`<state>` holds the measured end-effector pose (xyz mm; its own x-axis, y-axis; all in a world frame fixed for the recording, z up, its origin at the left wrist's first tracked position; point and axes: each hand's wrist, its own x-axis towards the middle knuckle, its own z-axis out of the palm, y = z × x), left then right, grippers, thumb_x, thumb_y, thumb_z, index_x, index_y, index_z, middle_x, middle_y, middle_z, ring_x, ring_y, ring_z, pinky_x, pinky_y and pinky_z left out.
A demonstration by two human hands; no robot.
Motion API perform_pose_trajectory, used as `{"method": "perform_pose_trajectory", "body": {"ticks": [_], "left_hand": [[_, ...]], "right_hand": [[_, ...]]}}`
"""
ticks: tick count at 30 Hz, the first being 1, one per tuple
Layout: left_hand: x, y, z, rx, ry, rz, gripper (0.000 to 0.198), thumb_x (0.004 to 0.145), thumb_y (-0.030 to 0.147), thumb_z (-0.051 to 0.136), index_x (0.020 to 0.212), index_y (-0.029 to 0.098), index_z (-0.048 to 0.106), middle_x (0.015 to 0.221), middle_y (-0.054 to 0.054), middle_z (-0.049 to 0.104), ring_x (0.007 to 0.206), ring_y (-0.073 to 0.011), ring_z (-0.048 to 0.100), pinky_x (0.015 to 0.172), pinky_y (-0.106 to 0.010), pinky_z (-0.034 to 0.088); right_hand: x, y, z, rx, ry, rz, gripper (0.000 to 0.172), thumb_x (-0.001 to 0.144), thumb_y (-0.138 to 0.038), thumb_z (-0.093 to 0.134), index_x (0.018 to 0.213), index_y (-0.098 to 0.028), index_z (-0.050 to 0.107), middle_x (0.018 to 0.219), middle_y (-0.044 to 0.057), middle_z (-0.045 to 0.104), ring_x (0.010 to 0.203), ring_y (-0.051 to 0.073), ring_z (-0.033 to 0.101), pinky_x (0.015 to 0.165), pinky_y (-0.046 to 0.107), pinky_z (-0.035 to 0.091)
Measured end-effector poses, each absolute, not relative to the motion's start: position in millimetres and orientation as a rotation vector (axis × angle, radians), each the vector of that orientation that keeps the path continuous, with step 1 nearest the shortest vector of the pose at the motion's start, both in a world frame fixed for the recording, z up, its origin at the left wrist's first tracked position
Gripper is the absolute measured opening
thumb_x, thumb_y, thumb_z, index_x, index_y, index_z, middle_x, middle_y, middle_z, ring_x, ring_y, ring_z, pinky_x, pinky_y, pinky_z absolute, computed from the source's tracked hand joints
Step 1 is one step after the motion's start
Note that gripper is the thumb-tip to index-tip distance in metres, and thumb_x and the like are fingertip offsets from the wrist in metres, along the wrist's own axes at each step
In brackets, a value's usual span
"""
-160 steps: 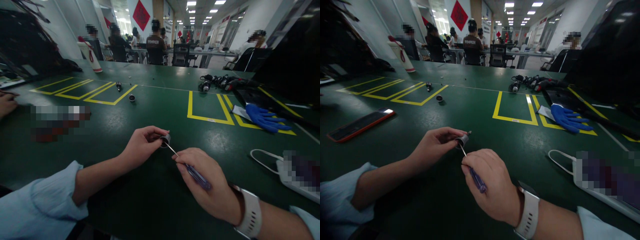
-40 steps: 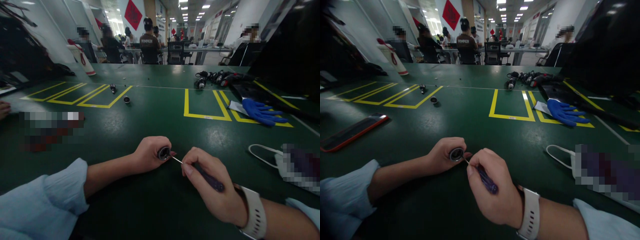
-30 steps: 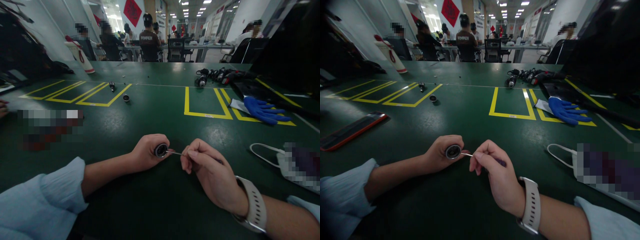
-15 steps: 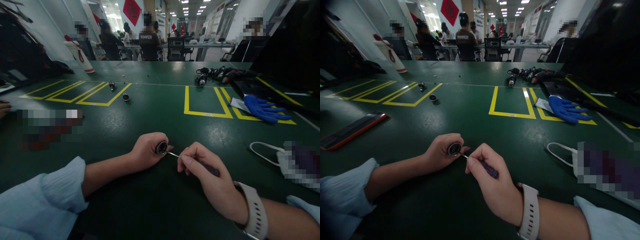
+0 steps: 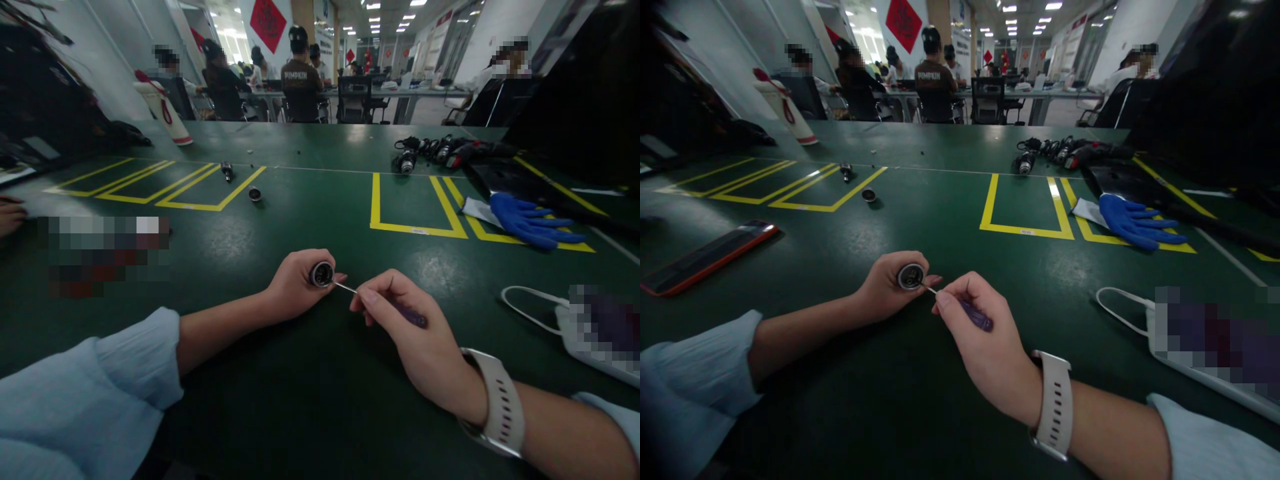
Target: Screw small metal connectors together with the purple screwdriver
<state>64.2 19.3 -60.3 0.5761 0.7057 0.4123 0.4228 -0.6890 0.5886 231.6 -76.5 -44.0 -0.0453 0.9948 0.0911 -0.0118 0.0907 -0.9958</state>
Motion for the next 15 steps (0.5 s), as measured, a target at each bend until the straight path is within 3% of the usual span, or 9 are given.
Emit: {"method": "perform_pose_trajectory", "body": {"ticks": [5, 9, 15], "left_hand": [[63.3, 32.7, -61.7, 2.511, 0.890, 0.919, 0.022, 0.077, 0.025, 0.063, 0.064, 0.015, 0.048, 0.058, 0.004, 0.048, 0.053, -0.0082, 0.044, 0.049, -0.020, 0.033], [60.8, 40.9, -61.7, 2.539, 0.822, 0.984, 0.022, 0.078, 0.024, 0.061, 0.063, 0.015, 0.048, 0.058, 0.004, 0.047, 0.052, -0.0080, 0.043, 0.049, -0.020, 0.032], [58.1, 44.5, -62.0, 2.517, 0.775, 0.955, 0.022, 0.076, 0.022, 0.063, 0.063, 0.015, 0.048, 0.058, 0.004, 0.047, 0.052, -0.0076, 0.043, 0.049, -0.019, 0.033]], "right_hand": [[224.2, -67.1, -37.8, -1.148, -1.293, 1.082, 0.013, 0.084, -0.026, 0.058, 0.075, -0.018, 0.062, 0.074, 0.001, 0.060, 0.070, 0.014, 0.054, 0.062, 0.029, 0.041], [220.1, -52.8, -45.2, -1.016, -1.011, 1.272, 0.011, 0.082, -0.024, 0.060, 0.072, -0.019, 0.062, 0.074, 0.000, 0.062, 0.072, 0.014, 0.055, 0.068, 0.031, 0.043], [220.7, -45.7, -47.8, -0.903, -0.789, 1.424, 0.009, 0.078, -0.020, 0.062, 0.069, -0.018, 0.062, 0.069, -0.001, 0.062, 0.067, 0.012, 0.054, 0.065, 0.028, 0.042]]}}
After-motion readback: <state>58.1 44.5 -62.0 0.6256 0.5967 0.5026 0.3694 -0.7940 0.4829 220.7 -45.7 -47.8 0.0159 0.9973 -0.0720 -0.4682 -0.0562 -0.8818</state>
